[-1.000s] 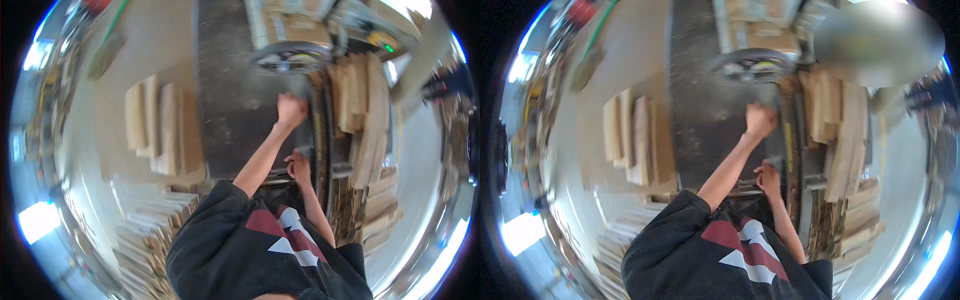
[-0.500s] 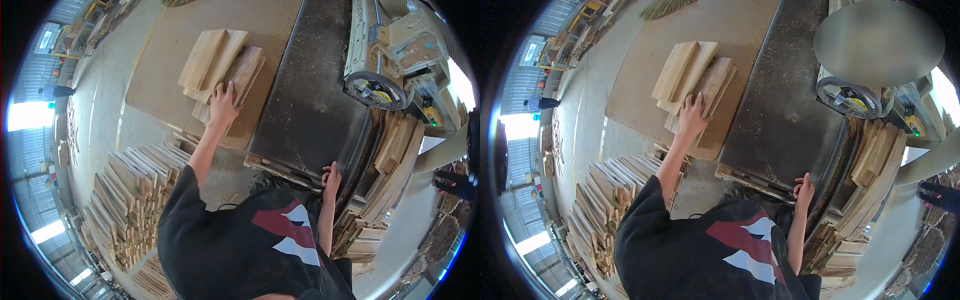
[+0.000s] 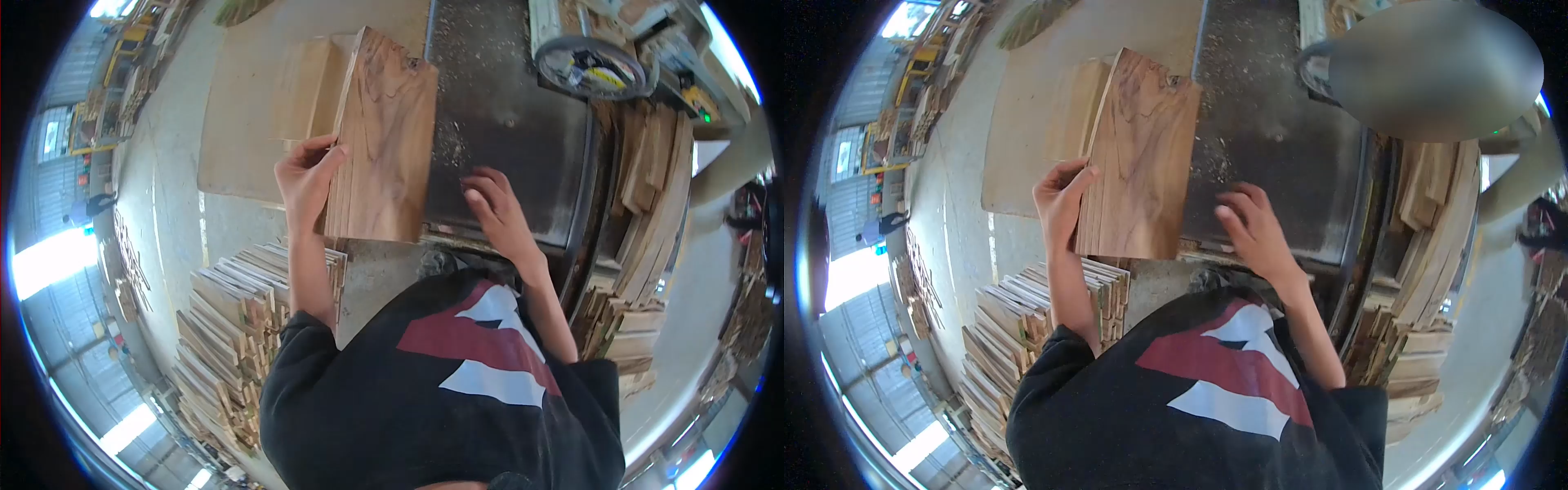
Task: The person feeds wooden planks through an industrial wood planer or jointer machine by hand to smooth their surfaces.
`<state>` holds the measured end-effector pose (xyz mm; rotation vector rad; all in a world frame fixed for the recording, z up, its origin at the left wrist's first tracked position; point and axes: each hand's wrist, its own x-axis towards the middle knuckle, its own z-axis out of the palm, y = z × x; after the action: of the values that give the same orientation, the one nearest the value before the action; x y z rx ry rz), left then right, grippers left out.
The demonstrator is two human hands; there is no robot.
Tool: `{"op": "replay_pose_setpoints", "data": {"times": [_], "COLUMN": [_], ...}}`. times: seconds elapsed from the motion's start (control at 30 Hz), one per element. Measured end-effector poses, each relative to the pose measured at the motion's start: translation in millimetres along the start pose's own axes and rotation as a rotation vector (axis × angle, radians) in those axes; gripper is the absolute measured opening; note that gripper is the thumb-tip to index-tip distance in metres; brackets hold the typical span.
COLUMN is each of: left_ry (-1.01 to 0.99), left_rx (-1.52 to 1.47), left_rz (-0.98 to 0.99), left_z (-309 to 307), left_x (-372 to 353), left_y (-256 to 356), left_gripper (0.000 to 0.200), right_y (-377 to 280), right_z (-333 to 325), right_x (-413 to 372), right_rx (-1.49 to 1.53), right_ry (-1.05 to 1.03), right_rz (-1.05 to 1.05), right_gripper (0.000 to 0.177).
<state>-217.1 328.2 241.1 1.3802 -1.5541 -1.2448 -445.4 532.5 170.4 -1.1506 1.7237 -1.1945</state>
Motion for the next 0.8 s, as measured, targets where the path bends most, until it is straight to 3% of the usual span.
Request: {"op": "replay_pose_setpoints", "data": {"times": [0.03, 0.17, 0.23, 0.27, 0.43, 0.47, 0.5, 0.57, 0.6, 0.63, 0.7, 0.73, 0.8], "left_ry": [0.018, -0.062, -0.073, -0.095, -0.316, -0.423, -0.419, -0.508, -0.574, -0.57, -0.719, -0.789, -0.802], "left_rx": [-0.158, -0.118, -0.155, -0.168, -0.524, -0.309, -0.317, 0.13, 0.161, 0.17, 0.332, 0.366, 0.34], "left_rz": [-0.076, -0.144, -0.046, -0.063, -0.021, -0.037, -0.044, 0.415, 0.362, 0.355, 0.531, 0.518, 0.494], "left_z": [9, 64, 103, 121, 168, 163, 160, 154, 147, 139, 123, 118, 112], "left_x": [-9, -51, -83, -98, -140, -136, -132, -122, -122, -122, -122, -122, -128], "left_y": [-2, -35, -46, -52, -74, -87, -92, -102, -122, -127, -135, -143, -146], "left_gripper": [0.018, 0.016, 0.017, 0.017, 0.015, 0.024, 0.024, 0.041, 0.06, 0.06, 0.068, 0.083, 0.086], "right_y": [-11, -15, 2, 3, 16, 21, 26, 29, 26, 23, 25, 30, 20], "right_z": [7, 25, 29, 25, 2, -2, -5, -11, -13, -13, -12, -11, -9], "right_x": [-1, -13, -26, -33, -53, -57, -58, -59, -58, -57, -55, -54, -52], "right_rx": [0.102, 0.069, 0.138, 0.241, 0.075, 0.019, -0.035, -0.028, 0.032, 0.097, 0.175, 0.24, 0.343], "right_ry": [-0.038, 0.04, 0.004, 0.016, 0.186, 0.208, 0.228, 0.232, 0.228, 0.227, 0.228, 0.233, 0.248], "right_rz": [0.044, 0.098, 0.283, 0.271, 0.253, 0.25, 0.241, 0.248, 0.285, 0.324, 0.36, 0.38, 0.43], "right_gripper": [0.039, 0.051, 0.058, 0.06, 0.057, 0.057, 0.057, 0.057, 0.057, 0.058, 0.058, 0.058, 0.059]}}
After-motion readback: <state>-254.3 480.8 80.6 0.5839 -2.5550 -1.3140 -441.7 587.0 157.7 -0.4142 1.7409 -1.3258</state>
